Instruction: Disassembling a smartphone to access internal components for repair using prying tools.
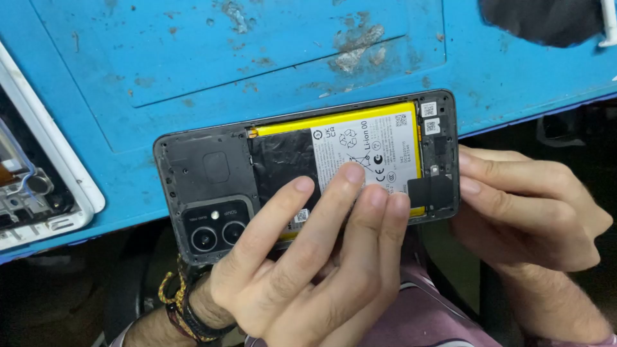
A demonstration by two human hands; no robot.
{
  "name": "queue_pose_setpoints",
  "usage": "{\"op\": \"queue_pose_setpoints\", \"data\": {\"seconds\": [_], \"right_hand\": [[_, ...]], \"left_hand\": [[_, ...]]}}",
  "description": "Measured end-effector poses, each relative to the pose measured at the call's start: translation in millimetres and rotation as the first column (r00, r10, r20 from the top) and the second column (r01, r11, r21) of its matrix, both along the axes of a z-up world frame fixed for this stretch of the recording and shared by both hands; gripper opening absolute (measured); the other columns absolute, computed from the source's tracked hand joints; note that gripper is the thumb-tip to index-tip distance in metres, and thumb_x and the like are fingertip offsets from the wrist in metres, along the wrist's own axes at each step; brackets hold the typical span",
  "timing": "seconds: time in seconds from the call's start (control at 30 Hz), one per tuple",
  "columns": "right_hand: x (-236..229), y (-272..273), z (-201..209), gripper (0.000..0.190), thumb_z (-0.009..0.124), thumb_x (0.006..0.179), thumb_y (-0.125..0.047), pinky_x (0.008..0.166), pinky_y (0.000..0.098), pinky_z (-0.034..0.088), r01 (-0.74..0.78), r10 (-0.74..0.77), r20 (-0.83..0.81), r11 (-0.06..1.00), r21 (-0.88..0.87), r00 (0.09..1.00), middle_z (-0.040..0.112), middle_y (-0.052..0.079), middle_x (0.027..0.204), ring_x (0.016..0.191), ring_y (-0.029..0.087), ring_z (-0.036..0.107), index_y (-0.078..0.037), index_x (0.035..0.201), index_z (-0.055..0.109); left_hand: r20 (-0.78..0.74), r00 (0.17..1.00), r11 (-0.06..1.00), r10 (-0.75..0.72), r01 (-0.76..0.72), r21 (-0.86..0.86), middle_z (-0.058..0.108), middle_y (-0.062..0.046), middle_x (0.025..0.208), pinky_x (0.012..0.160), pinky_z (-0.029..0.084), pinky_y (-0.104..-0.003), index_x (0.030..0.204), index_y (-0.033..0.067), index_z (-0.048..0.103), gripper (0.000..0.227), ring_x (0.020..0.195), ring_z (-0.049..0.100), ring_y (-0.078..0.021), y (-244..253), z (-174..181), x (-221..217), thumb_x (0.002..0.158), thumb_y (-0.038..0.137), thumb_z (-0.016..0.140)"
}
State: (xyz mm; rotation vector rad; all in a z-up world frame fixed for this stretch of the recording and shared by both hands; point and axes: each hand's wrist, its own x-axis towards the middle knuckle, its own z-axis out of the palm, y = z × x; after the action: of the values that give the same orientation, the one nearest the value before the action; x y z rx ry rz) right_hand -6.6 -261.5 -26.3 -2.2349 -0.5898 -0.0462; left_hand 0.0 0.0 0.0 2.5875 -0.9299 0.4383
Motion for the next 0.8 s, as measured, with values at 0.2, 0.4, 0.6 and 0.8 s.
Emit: {"op": "queue_pose_setpoints", "data": {"seconds": [0.2,0.4,0.6,0.8], "right_hand": [[0.2,-3.1,-13.8,0.029,0.076,0.094,0.001,0.098,0.0484,0.070,0.006,-0.011,0.087,0.998,0.057,0.996,0.065,0.030,0.117,0.108,0.041,0.076,0.006,0.105,0.051],[-2.5,-0.9,-2.2,0.025,0.074,0.094,-0.001,0.104,0.0473,0.070,0.044,-0.044,-0.013,0.999,0.013,0.999,0.064,0.028,0.121,0.114,0.040,0.076,0.004,0.106,0.053],[-4.1,-13.3,-7.4,0.022,0.074,0.097,0.012,0.097,0.0398,0.068,0.095,-0.095,0.005,0.995,0.040,0.995,0.066,0.028,0.122,0.114,0.039,0.075,0.004,0.105,0.056],[5.8,-38.7,-14.5,0.029,0.067,0.119,0.011,0.109,0.0493,0.056,0.171,-0.166,0.140,0.985,-0.028,0.976,0.062,0.033,0.131,0.119,0.041,0.066,0.003,0.134,0.043]], "left_hand": [[-0.022,1.000,1.000,0.017,-0.018,-0.013,0.072,0.007,0.122,0.099,0.056,-0.030,0.122,0.0213,0.080,0.015,0.119,0.074,-0.0119,-1.3,2.1,0.5,0.109,0.014,0.077],[0.015,1.000,1.000,0.020,-0.020,-0.007,0.072,0.007,0.121,0.097,0.057,-0.031,0.121,0.0220,0.079,0.015,0.117,0.074,-0.0125,-1.4,1.1,3.4,0.108,0.015,0.077],[0.057,0.997,0.999,0.046,-0.046,0.002,0.073,0.007,0.118,0.097,0.058,-0.031,0.117,0.0203,0.078,0.015,0.114,0.078,-0.0124,-0.1,4.3,9.1,0.106,0.010,0.077],[0.060,0.987,0.989,0.146,-0.146,-0.017,0.075,-0.001,0.113,0.095,0.059,-0.035,0.116,0.0117,0.083,0.010,0.113,0.074,-0.0193,12.5,22.8,32.2,0.107,0.009,0.080]]}}
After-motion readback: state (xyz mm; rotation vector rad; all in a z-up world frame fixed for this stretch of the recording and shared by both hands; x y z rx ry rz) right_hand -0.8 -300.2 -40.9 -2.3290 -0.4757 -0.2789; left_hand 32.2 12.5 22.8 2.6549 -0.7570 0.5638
